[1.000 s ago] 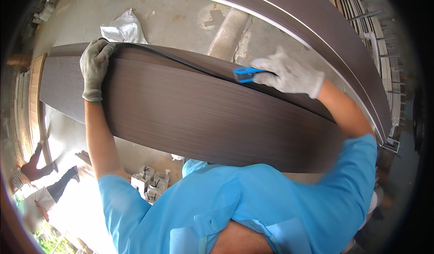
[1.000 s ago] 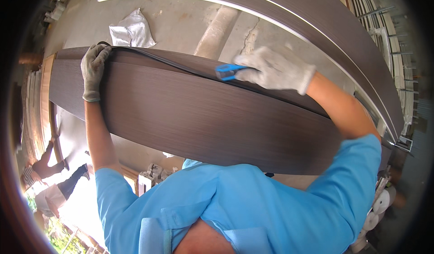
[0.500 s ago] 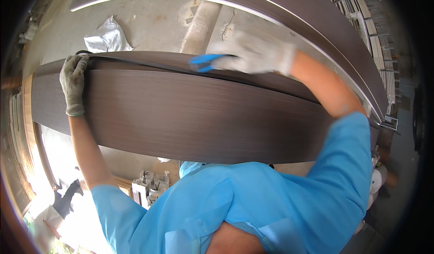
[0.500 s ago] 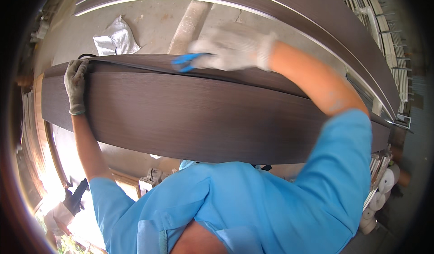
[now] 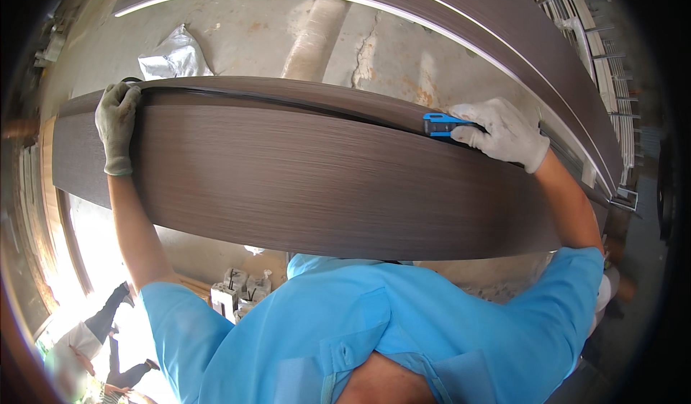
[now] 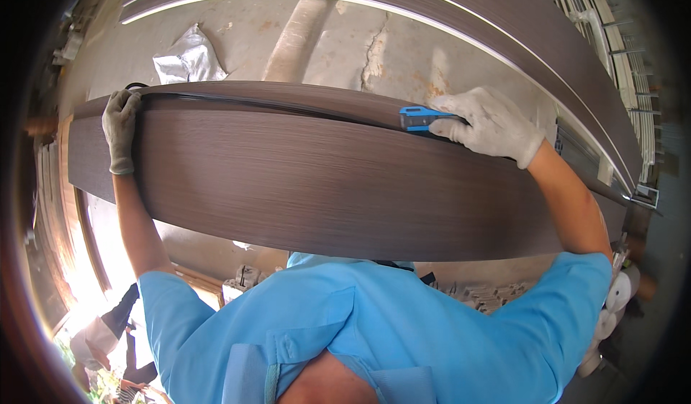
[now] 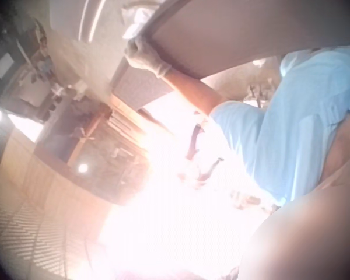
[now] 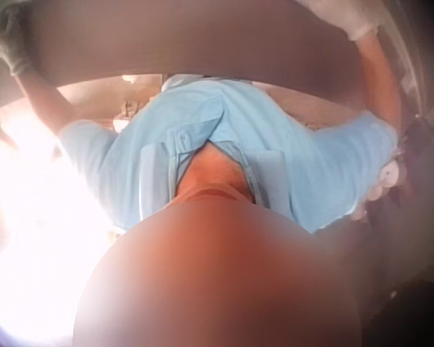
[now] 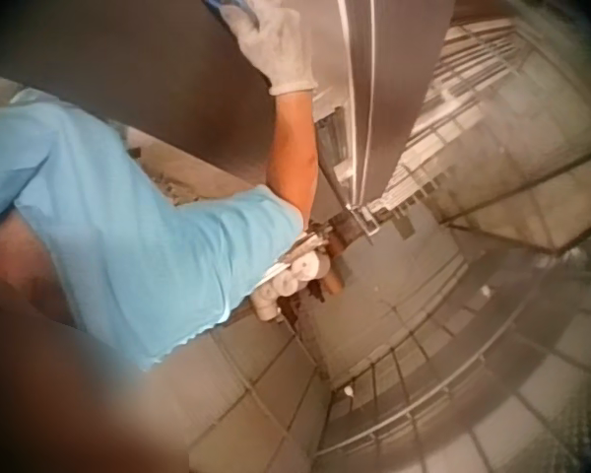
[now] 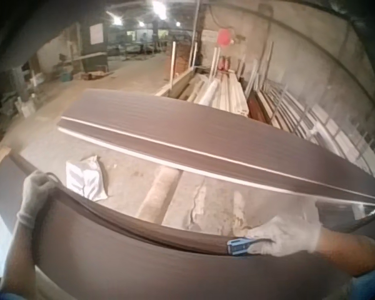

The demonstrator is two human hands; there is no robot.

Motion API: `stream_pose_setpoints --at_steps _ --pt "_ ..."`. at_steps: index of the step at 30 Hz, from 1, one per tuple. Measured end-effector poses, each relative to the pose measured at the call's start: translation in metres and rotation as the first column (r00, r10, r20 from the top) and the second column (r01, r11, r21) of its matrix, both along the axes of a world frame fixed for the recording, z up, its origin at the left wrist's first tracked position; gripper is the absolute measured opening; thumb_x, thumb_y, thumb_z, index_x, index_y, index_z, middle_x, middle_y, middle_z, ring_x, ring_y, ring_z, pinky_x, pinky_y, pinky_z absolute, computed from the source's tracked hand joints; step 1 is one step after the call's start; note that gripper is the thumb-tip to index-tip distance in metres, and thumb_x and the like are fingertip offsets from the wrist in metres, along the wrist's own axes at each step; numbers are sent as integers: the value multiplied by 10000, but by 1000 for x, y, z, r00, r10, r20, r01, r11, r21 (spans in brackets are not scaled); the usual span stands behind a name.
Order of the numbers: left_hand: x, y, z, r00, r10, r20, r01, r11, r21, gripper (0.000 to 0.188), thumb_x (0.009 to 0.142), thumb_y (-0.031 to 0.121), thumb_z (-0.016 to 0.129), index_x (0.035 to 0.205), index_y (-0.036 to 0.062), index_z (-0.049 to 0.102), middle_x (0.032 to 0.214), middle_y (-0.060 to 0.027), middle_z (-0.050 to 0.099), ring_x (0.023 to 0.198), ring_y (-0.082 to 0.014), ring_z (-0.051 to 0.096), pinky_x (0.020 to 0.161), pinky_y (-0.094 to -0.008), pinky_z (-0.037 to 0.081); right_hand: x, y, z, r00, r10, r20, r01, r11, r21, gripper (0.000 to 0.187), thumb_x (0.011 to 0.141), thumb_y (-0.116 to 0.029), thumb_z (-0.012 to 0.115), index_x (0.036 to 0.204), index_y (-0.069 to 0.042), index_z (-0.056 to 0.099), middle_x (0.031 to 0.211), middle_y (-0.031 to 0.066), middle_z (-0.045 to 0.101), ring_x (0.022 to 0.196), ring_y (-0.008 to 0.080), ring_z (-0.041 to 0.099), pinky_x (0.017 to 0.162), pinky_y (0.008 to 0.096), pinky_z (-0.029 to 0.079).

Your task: The person picks up a large panel, places it on a workbench, and uses a utility knife to cut and remove a protective film from the edge. They then press a flexible trim strip along the panel edge and repeat the process with a second panel.

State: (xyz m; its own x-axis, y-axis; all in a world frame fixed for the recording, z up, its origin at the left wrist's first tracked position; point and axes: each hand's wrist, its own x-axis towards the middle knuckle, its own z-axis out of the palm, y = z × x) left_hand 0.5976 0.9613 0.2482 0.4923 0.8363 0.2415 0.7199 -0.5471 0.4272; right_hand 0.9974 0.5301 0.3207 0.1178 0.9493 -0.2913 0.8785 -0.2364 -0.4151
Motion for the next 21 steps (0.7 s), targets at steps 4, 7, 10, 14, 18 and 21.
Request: stream_pose_setpoints --at_steps 4,7,10,14,18,21 --pt "1 -4 3 1000 14 -11 -14 1000 1 249 865 283 643 870 39 690 824 -92 601 730 -226 590 748 -355 474 -16 46 -3 996 86 -6 -87 996 -35 358 902 -312 712 1147 -51 727 885 193 721 730 348 681 690 422 514" --pt "3 -6 4 1000 0 11 -1 1000 13 242 852 283 632 873 50 692 832 -101 604 740 -238 599 754 -355 476 -27 74 -5 986 165 -11 -165 986 7 346 898 -313 722 1135 -62 731 815 189 709 679 330 670 654 416 501" --pt "5 -7 5 1000 18 17 -17 1000 -18 241 843 282 627 858 46 676 833 -106 600 753 -241 605 755 -360 478 -33 97 -9 972 233 -25 -232 972 36 332 895 -314 724 1108 -59 735 742 183 685 619 325 643 620 410 488" --pt "5 -7 5 1000 13 3 -13 1000 -10 245 844 284 631 854 43 671 832 -100 602 761 -244 601 766 -365 479 -46 128 -18 942 336 -15 -330 931 154 297 901 -322 718 1052 -68 744 641 138 657 522 274 592 572 405 467" --pt "4 -6 2 999 28 20 -27 999 -16 241 843 284 635 865 49 687 829 -100 602 760 -249 603 763 -373 479 -68 171 -19 914 399 65 -404 912 76 309 945 -400 657 986 -107 746 558 51 629 454 159 552 530 346 453" --pt "3 -5 0 998 35 48 -34 999 -30 244 841 283 637 866 46 692 826 -101 602 764 -261 608 756 -383 476 -91 210 -25 892 442 90 -451 879 156 368 983 -440 599 969 -101 740 537 42 611 431 173 524 523 338 451"
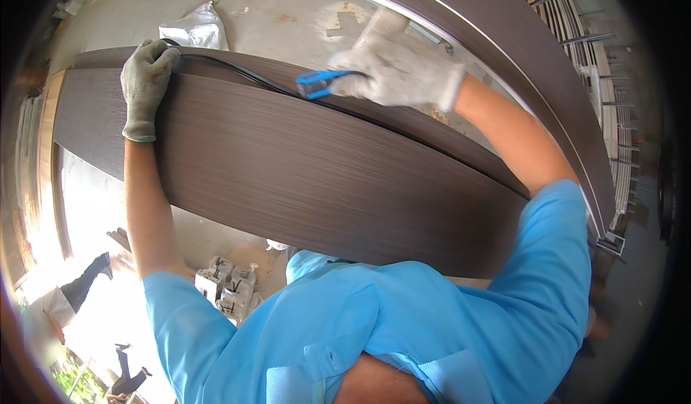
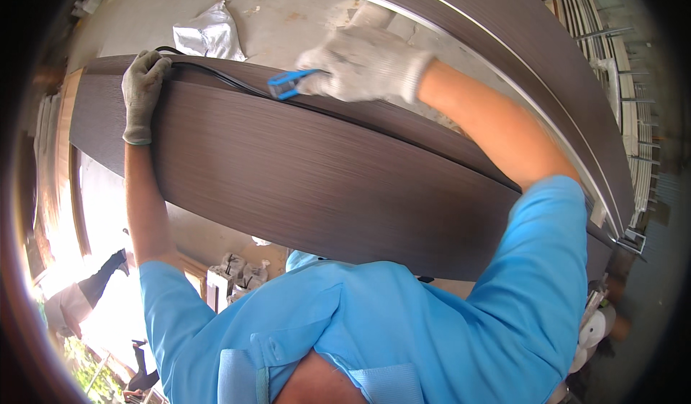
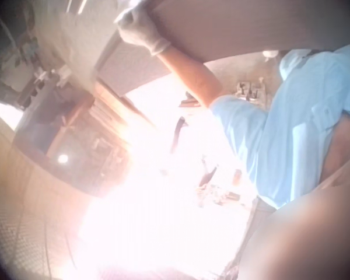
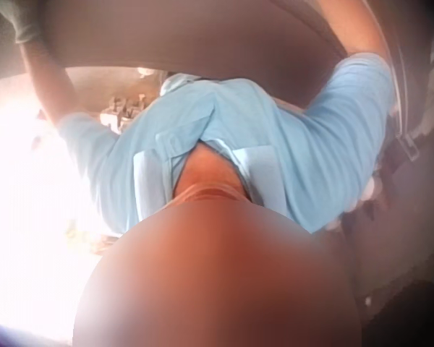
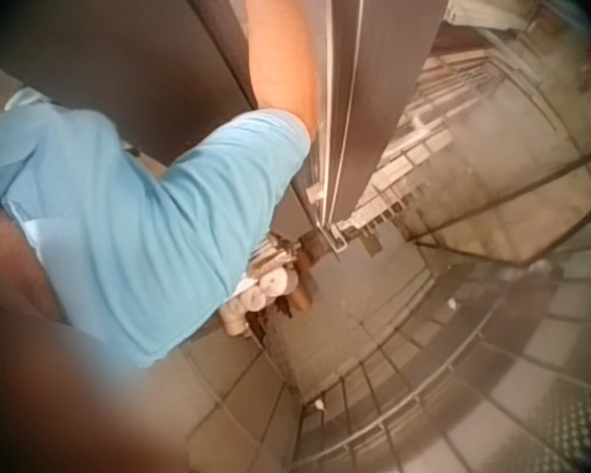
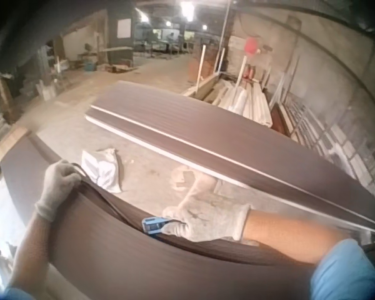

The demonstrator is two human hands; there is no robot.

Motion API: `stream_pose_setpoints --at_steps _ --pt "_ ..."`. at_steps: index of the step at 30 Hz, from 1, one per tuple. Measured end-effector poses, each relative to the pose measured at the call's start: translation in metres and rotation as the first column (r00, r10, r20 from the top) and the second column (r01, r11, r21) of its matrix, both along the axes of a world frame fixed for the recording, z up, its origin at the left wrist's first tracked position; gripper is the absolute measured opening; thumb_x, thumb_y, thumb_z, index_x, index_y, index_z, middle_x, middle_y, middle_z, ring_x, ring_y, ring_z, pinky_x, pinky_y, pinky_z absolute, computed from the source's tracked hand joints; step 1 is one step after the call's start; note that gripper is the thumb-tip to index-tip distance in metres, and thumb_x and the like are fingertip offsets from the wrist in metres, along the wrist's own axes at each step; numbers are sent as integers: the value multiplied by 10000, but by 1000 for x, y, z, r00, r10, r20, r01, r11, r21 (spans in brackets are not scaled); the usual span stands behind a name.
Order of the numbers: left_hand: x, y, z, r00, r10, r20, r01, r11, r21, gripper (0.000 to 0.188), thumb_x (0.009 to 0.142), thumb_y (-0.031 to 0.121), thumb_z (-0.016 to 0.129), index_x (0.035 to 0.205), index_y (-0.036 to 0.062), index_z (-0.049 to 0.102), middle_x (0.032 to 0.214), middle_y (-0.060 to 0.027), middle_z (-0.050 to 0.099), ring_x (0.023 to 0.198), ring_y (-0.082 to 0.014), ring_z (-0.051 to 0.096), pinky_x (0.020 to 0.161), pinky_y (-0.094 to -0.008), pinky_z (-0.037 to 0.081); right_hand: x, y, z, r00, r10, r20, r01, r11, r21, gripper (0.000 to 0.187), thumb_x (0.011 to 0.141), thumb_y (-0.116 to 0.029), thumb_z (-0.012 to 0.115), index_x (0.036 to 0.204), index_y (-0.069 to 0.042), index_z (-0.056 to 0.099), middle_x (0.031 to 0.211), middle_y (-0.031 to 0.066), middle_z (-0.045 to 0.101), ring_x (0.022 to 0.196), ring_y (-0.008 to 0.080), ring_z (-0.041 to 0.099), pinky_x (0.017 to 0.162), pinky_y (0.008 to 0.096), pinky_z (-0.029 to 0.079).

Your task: The person picks up a large panel, places it on a workbench, and uses a utility knife to cut and remove a protective film from the edge. They then press a flexible trim strip along the panel edge and repeat the process with a second panel.

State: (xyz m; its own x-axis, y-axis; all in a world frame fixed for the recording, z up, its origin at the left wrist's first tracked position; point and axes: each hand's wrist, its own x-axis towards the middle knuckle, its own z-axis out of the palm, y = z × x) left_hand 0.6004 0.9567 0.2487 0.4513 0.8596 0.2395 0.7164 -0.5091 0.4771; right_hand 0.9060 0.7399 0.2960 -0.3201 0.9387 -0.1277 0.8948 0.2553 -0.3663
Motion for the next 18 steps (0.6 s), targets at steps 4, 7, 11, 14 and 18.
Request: stream_pose_setpoints --at_steps 4,7,11,14,18 --pt "1 1 2 1000 1 -16 0 1000 31 238 843 281 636 849 50 692 824 -108 600 771 -282 610 750 -391 472 -25 45 -8 999 28 26 -27 999 -21 401 1008 -456 559 921 -100 723 508 32 538 461 189 537 532 376 461" --pt "0 0 3 1000 -2 -22 3 1000 18 231 839 289 642 858 68 707 836 -117 608 801 -300 621 761 -397 477 -26 41 -10 998 5 58 -4 1000 -22 379 1011 -444 556 912 -119 723 561 60 557 564 215 609 552 398 481" --pt "-3 1 2 999 -31 -30 32 999 34 256 837 319 623 895 97 736 923 -104 656 882 -312 647 808 -405 489 14 -46 14 999 -31 -28 34 992 120 269 971 -359 621 1023 -120 733 770 106 704 593 243 626 590 396 488" --pt "-3 3 -1 996 -76 -47 81 991 109 214 858 255 635 913 68 725 893 -105 638 845 -289 641 773 -369 490 40 -106 38 971 -233 -44 217 949 -230 261 932 -279 655 1090 -80 712 785 194 663 702 351 652 686 439 475" --pt "3 -2 1 990 -38 -138 47 997 61 280 847 329 619 896 70 713 951 -106 659 910 -316 648 830 -431 485 20 -106 34 905 -425 19 417 876 -243 270 918 -290 669 1046 -56 711 799 205 668 729 375 647 688 438 471"
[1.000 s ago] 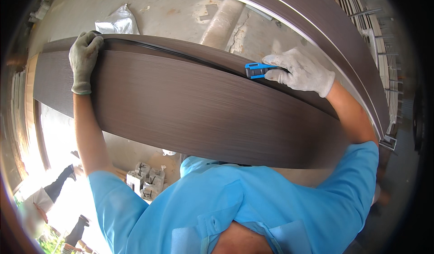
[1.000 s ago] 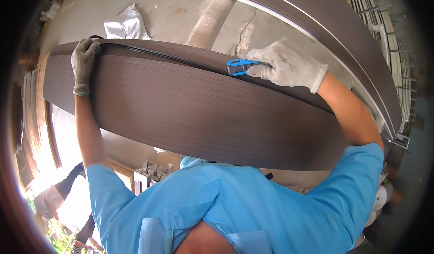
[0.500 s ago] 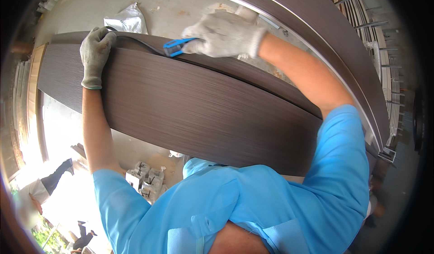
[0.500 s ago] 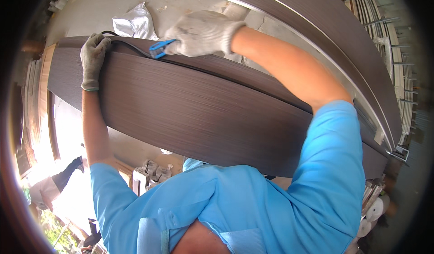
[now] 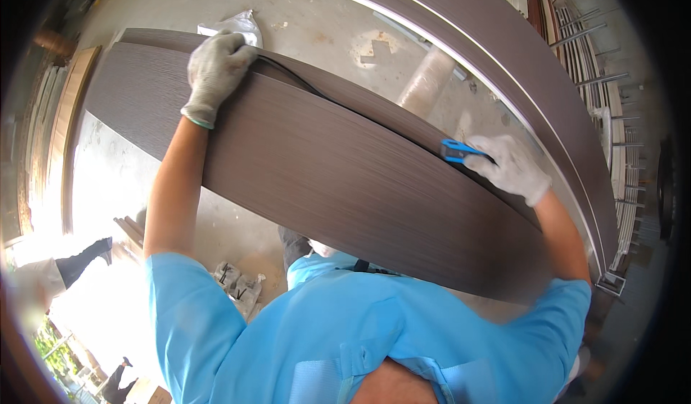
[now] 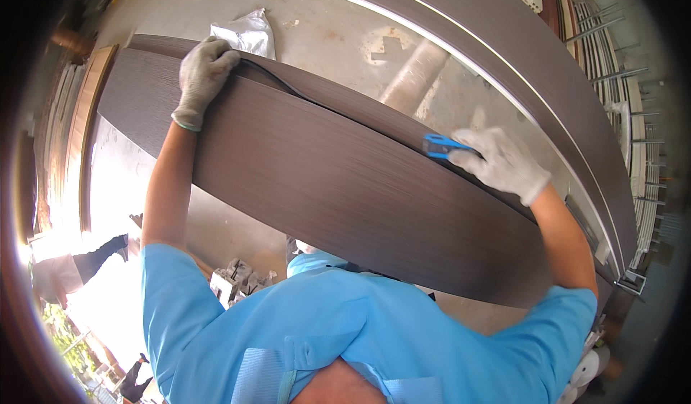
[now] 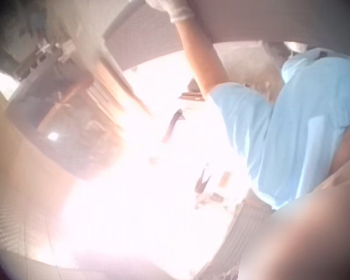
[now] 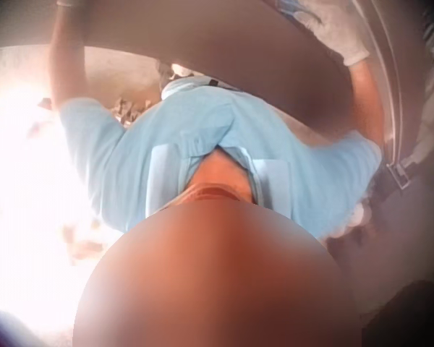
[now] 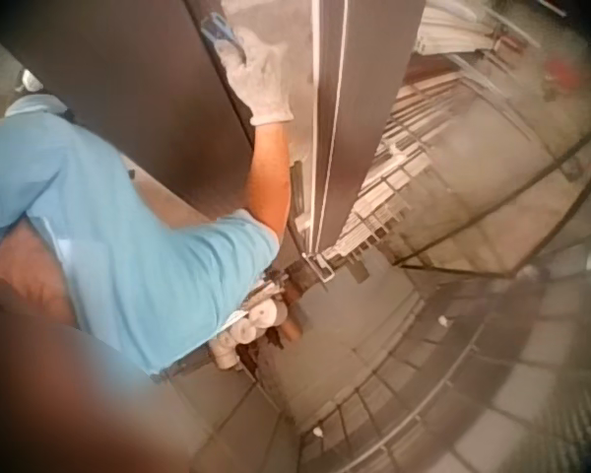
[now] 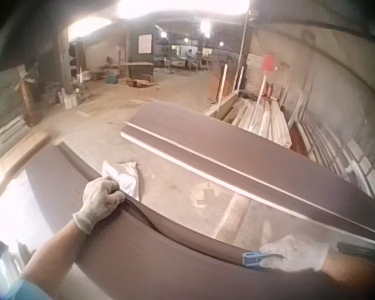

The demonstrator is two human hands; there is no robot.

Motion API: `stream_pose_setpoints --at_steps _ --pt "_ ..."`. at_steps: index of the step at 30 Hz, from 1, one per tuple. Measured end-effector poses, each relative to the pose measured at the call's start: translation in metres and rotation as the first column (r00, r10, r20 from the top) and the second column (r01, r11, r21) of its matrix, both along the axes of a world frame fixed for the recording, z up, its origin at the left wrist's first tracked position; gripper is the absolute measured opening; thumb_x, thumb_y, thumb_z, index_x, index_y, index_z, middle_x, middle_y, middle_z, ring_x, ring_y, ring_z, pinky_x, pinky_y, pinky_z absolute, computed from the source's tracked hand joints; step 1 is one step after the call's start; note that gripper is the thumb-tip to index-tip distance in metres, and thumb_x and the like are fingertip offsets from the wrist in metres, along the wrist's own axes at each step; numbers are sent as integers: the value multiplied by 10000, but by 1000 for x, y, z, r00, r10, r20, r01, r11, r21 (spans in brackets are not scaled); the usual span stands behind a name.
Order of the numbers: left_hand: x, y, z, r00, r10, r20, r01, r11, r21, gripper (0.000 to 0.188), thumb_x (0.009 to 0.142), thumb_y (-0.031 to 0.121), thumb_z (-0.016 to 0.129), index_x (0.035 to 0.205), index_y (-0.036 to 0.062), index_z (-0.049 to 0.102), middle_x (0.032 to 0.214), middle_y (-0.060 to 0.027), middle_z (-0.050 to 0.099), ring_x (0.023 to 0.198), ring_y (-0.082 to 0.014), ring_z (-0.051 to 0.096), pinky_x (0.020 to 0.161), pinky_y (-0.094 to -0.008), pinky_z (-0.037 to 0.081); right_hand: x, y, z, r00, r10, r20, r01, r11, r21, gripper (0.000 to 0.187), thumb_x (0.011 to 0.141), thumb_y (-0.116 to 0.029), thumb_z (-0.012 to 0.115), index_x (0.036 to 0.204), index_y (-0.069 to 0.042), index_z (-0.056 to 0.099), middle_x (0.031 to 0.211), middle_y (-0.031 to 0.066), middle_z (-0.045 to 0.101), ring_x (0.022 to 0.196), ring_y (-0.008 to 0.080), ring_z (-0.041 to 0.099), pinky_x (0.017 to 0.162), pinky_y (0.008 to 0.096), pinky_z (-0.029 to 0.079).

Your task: The person picks up a large panel, places it on a workbench, and uses a utility knife to cut and remove a protective film from the edge. They then press a flexible trim strip along the panel edge and repeat the process with a second panel.

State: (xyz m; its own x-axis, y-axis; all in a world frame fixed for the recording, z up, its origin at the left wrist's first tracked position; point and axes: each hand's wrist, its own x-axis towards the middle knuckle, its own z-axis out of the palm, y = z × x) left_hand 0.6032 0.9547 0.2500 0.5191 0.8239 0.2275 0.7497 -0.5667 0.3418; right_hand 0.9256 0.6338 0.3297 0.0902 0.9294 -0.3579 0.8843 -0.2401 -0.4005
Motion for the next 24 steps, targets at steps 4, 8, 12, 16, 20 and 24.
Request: stream_pose_setpoints --at_steps 4,8,12,16,20,24 --pt "5 9 13 989 -139 -49 131 982 -134 298 858 319 610 905 44 714 961 -140 658 935 -341 648 845 -441 489 -45 97 -18 961 267 69 -275 922 273 281 930 -321 670 1008 -54 713 718 185 659 698 340 652 685 421 491" --pt "-12 71 40 828 -560 31 486 687 -541 263 949 268 637 958 16 708 968 -90 692 899 -222 646 831 -368 505 -72 137 -12 962 231 146 -253 954 160 329 933 -396 659 1077 -111 740 658 156 644 697 319 661 706 421 500" --pt "-25 142 49 638 -768 54 591 444 -673 230 999 243 620 1028 26 692 960 -46 694 915 -172 630 874 -329 498 -82 127 -9 998 -20 59 21 1000 -21 365 919 -357 662 1169 -98 721 764 187 673 772 343 663 758 428 499" --pt "-67 220 73 734 -675 -81 465 586 -663 211 998 240 629 1012 42 699 928 -32 678 892 -153 602 853 -318 485 -92 114 -8 994 -110 18 109 993 55 358 917 -316 655 1168 -67 709 876 223 685 815 370 662 780 426 503" --pt "-143 282 90 847 -484 -221 295 772 -564 175 998 231 628 986 81 717 888 -20 688 877 -169 612 864 -327 470 -98 115 -3 988 -154 -26 155 987 34 361 894 -281 660 1186 -73 703 925 231 691 864 384 671 801 417 505" --pt "-207 325 90 900 -348 -264 204 869 -450 184 1013 196 594 1028 59 716 973 -26 729 966 -174 644 907 -339 483 -103 115 0 979 -202 -41 202 979 5 360 883 -251 660 1185 -59 695 916 241 680 876 407 666 805 409 501"
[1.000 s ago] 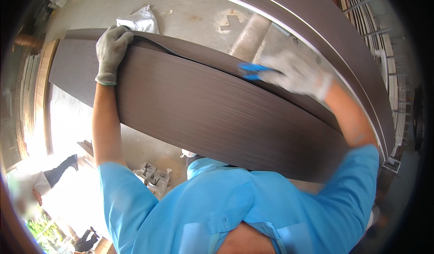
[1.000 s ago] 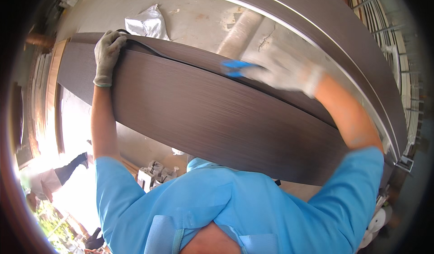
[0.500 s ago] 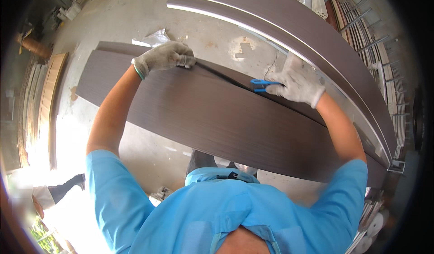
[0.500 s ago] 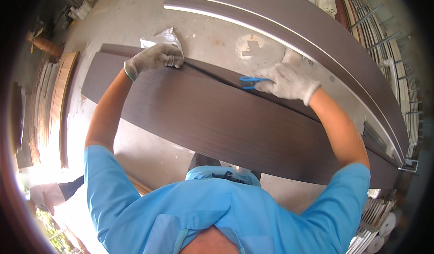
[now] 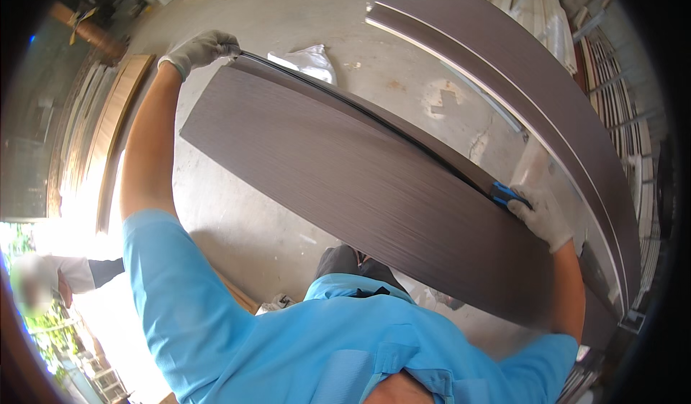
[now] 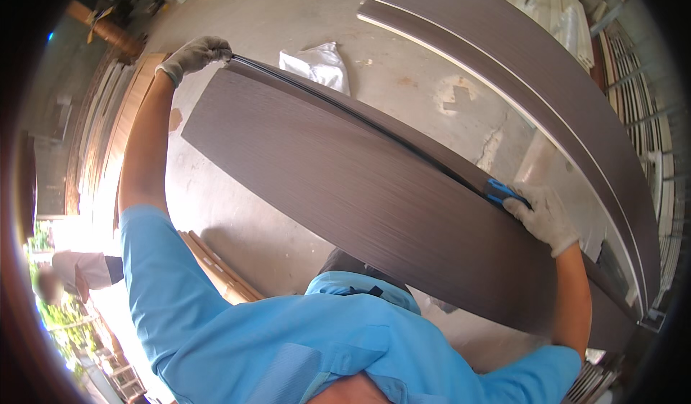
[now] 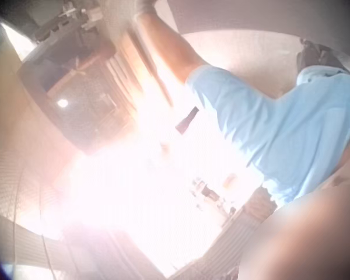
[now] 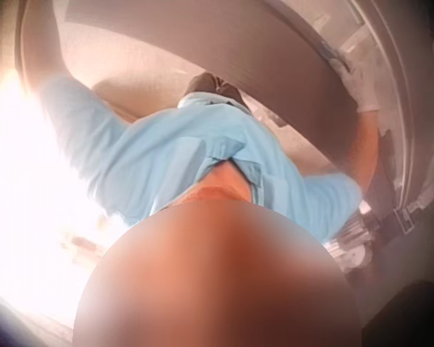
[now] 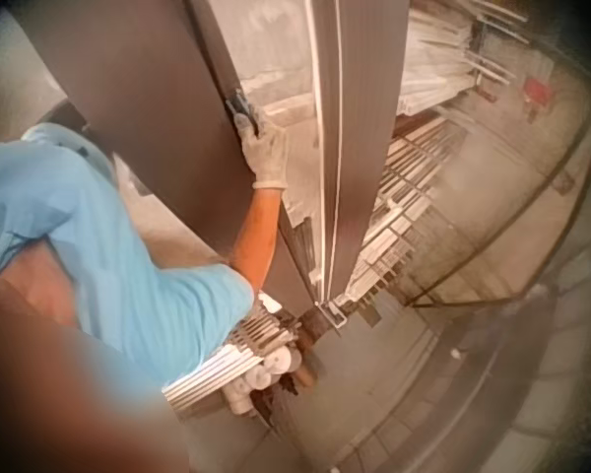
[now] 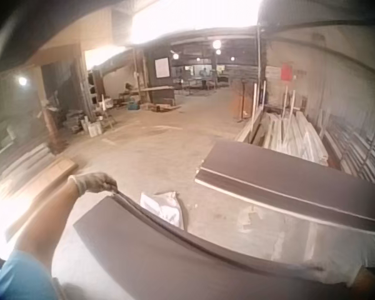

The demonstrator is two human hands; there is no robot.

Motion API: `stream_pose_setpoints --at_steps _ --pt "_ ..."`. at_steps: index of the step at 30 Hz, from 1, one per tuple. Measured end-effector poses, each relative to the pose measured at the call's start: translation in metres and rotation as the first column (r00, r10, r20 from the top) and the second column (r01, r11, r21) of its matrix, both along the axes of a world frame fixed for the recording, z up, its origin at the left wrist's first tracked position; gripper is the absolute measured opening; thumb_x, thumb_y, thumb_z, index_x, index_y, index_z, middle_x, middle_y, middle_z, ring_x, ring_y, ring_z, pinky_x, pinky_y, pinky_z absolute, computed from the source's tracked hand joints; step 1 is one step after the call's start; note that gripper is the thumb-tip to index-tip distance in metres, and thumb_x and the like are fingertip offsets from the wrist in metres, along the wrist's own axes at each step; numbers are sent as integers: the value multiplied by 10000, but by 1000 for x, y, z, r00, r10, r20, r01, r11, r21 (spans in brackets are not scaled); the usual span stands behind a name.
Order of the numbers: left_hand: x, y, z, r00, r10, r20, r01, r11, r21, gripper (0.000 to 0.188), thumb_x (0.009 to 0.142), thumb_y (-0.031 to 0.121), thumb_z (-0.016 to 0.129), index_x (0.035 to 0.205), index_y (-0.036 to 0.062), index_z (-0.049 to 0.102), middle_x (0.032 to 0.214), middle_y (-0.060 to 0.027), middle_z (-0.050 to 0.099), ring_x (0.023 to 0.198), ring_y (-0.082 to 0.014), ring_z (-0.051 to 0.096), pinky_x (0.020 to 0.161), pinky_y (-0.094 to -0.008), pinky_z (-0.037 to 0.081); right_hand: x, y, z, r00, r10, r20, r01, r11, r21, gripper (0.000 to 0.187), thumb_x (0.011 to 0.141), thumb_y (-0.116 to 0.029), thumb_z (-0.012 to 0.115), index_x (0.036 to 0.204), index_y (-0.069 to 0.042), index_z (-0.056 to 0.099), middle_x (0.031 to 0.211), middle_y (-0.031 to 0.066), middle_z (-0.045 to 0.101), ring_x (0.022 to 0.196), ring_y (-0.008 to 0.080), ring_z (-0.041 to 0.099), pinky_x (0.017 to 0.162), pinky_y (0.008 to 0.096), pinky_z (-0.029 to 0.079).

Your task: The person picks up a large panel, places it on a workbench, and uses a utility knife to cut and remove a protective film from the edge. They then press a flexible trim strip along the panel edge and repeat the process with a second panel.

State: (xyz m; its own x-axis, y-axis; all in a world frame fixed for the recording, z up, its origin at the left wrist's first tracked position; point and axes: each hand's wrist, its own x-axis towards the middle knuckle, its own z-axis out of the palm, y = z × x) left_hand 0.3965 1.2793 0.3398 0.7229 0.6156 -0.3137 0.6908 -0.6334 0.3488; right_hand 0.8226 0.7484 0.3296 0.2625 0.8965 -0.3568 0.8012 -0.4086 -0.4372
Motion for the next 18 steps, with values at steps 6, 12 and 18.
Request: stream_pose_setpoints --at_steps 6,12,18 --pt "-40 36 -27 982 144 126 -150 988 41 156 1001 168 608 1009 48 706 953 -67 694 918 -191 628 842 -343 502 -1 -5 -4 997 -80 20 81 996 -22 391 885 -261 686 1162 14 682 992 260 695 955 400 679 849 409 506" --pt "-61 39 -94 929 267 255 -243 962 -123 293 1028 215 570 1219 4 637 1153 -88 694 1107 -188 628 985 -310 471 0 -6 -9 974 -227 -2 225 967 -119 382 901 -256 698 1150 33 693 1049 247 713 1013 369 693 897 395 508" --pt "-107 56 -162 818 257 514 -264 963 -62 462 1082 295 392 1420 11 529 1491 -142 498 1404 -240 426 1207 -327 270 1 -7 -8 992 -71 100 72 997 -6 365 906 -280 709 1169 -26 712 1006 195 734 920 344 703 835 376 522"
